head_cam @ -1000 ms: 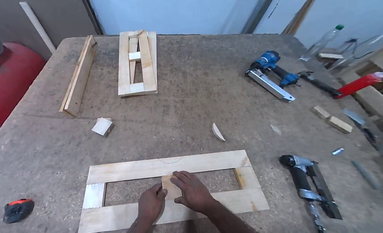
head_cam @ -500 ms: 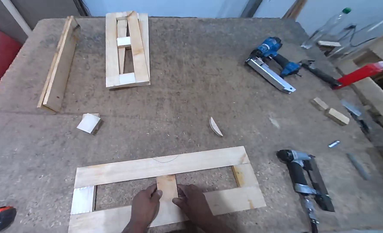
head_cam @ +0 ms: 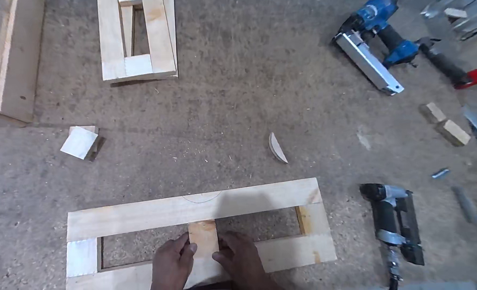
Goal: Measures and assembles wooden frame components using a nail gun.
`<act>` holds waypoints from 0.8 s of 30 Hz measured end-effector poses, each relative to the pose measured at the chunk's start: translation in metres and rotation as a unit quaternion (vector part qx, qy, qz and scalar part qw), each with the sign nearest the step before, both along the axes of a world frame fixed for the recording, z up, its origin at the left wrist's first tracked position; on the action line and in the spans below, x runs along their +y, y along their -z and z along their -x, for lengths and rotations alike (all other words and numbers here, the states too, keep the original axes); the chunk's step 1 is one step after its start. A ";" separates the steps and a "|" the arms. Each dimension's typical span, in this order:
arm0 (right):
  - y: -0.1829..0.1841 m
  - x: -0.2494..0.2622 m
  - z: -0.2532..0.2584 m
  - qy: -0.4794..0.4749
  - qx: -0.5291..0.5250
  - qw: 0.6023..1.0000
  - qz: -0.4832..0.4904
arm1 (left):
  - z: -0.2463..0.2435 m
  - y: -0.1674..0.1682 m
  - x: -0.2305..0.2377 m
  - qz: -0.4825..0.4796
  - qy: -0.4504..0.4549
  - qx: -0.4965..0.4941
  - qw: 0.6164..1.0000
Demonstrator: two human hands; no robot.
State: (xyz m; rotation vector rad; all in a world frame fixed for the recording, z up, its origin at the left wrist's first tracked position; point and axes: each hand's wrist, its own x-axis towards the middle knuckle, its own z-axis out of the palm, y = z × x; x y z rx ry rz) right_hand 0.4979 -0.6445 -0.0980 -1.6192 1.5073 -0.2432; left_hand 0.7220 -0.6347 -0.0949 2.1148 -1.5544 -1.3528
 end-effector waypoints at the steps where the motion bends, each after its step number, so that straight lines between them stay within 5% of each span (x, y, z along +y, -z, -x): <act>1: 0.000 -0.001 0.000 0.000 -0.001 1.000 0.002 | 0.000 0.000 -0.001 -0.002 -0.004 0.002 1.000; 24: 0.007 0.002 0.001 -0.011 -0.010 0.998 0.053 | 0.001 0.006 0.002 0.010 -0.042 0.022 0.999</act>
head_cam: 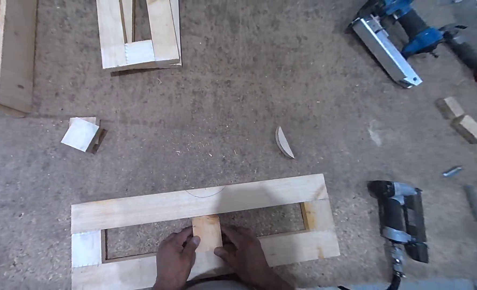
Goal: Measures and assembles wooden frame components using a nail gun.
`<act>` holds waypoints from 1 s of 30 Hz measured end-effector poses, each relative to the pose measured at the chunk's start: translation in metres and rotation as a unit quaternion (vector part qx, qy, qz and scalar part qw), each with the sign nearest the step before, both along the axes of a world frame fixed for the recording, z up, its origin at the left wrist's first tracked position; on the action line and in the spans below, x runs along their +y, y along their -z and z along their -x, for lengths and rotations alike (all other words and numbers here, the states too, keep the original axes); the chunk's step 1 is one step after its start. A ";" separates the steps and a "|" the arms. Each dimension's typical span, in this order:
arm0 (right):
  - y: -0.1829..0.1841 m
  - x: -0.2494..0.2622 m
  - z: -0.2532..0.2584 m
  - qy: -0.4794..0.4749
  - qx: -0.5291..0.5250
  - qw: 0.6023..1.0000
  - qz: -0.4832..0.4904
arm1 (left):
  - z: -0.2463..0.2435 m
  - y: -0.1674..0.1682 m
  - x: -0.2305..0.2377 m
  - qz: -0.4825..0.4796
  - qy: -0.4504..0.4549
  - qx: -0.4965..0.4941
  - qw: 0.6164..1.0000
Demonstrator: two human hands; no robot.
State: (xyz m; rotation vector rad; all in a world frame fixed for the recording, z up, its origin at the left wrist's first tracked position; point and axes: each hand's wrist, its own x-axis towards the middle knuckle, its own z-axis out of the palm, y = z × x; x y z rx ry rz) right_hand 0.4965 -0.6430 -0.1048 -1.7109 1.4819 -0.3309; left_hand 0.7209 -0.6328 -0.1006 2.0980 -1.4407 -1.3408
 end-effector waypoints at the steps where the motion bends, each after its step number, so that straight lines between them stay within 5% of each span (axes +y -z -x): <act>1: 0.000 0.000 0.000 -0.002 0.007 1.000 0.002 | 0.000 0.000 0.000 -0.001 -0.001 -0.001 1.000; 9: 0.012 0.007 0.000 -0.069 0.063 0.987 0.131 | -0.004 -0.005 0.003 0.032 0.035 -0.002 0.999; 16: 0.007 0.007 -0.002 -0.110 0.110 0.976 0.154 | 0.002 0.005 0.024 0.211 0.200 -0.209 0.934; 30: 0.014 0.015 -0.002 -0.118 0.151 0.956 0.224 | 0.007 0.001 0.024 0.218 0.232 -0.272 0.908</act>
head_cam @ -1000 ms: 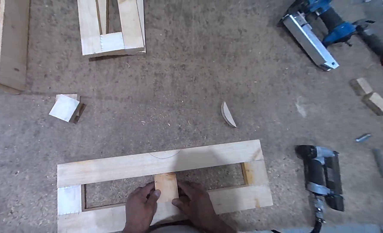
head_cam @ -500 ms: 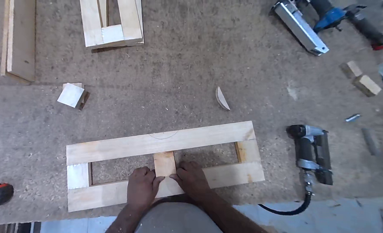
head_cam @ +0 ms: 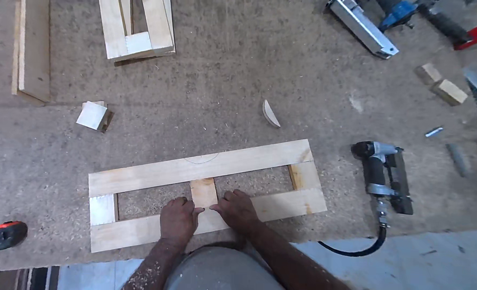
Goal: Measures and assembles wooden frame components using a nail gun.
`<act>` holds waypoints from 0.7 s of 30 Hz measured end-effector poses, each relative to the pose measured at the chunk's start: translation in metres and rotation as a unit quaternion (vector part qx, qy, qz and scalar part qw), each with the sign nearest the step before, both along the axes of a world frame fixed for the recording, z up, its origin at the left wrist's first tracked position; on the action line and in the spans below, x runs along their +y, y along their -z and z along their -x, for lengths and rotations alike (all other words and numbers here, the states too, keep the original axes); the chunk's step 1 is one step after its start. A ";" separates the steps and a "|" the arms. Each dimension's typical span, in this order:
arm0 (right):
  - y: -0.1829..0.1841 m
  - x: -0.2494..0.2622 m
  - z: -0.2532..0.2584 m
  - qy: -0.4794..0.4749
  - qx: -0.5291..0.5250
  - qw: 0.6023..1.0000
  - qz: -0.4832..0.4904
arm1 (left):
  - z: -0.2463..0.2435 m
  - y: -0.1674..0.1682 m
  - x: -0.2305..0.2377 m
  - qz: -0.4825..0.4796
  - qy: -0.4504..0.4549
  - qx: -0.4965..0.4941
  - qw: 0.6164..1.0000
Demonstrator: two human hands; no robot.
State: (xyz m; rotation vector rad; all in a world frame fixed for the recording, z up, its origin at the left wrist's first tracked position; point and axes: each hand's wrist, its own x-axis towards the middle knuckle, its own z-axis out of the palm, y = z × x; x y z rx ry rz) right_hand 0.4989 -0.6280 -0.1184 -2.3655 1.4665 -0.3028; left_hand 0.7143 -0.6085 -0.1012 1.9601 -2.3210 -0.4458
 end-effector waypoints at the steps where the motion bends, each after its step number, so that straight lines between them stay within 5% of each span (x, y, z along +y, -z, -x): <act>1: 0.000 0.000 0.000 0.002 -0.005 1.000 -0.001 | 0.000 -0.002 0.000 -0.016 -0.002 -0.002 1.000; 4: -0.002 0.000 0.002 0.028 -0.045 0.998 -0.030 | 0.000 -0.006 0.001 -0.044 -0.026 0.011 0.999; 10: -0.038 -0.014 -0.002 0.086 -0.052 0.951 -0.291 | 0.002 -0.017 0.005 -0.135 -0.038 0.033 0.990; 13: -0.053 -0.014 0.001 0.169 -0.161 0.914 -0.332 | 0.001 -0.036 0.016 -0.171 0.014 0.014 0.985; 17: -0.087 -0.005 0.027 0.327 -0.322 0.839 -0.291 | -0.004 -0.037 0.023 -0.193 0.068 -0.023 0.979; 21: -0.151 0.006 0.053 0.380 -0.350 0.845 -0.137 | -0.002 -0.071 0.012 -0.226 0.120 -0.032 0.966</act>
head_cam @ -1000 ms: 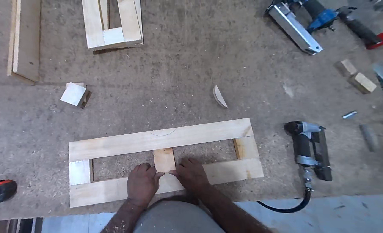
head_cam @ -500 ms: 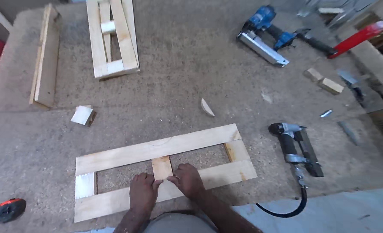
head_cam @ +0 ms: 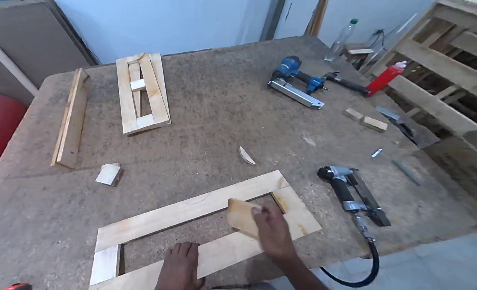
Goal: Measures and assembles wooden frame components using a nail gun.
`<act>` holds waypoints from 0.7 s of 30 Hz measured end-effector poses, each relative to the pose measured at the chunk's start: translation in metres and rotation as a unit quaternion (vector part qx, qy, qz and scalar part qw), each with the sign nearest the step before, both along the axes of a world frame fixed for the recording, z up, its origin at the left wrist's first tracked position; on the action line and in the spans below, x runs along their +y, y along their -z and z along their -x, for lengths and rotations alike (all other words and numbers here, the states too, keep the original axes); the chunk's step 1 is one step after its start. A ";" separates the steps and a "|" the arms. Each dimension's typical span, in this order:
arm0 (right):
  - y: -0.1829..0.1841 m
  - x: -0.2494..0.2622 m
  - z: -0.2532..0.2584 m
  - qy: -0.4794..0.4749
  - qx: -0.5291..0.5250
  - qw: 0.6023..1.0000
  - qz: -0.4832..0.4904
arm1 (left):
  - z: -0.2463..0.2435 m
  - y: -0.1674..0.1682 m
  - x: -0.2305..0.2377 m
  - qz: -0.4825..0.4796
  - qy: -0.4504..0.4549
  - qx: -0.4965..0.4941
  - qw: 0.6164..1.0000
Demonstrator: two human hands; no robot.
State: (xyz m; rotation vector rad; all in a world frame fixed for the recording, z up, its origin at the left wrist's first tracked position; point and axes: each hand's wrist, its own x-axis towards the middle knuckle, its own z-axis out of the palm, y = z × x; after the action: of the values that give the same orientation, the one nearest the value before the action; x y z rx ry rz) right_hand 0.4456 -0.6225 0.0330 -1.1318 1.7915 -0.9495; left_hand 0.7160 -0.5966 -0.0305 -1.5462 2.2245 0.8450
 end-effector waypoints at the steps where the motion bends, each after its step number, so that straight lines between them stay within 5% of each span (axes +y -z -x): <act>1: -0.016 0.001 0.004 0.008 0.018 0.999 0.044 | -0.001 -0.019 -0.004 -0.013 0.008 0.009 1.000; 7: -0.059 -0.011 -0.011 -0.071 0.185 0.955 0.221 | -0.025 -0.139 -0.058 -0.109 -0.005 0.148 0.983; 12: -0.062 -0.067 -0.061 -0.324 0.251 0.891 0.195 | -0.061 -0.129 -0.114 -0.184 -0.097 0.256 0.944; 17: -0.061 -0.099 -0.081 -0.474 0.252 0.841 0.060 | -0.057 -0.104 -0.122 -0.167 -0.336 0.337 0.863; 21: -0.072 -0.096 -0.077 -0.506 0.208 0.836 0.041 | -0.038 -0.111 -0.119 -0.240 -0.179 0.341 0.891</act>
State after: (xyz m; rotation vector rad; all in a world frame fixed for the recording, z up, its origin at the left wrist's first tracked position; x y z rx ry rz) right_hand 0.5222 -0.7185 0.1046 -2.1321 1.1177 -0.1231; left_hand 0.7541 -0.7155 0.0807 -1.5666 1.8691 2.1425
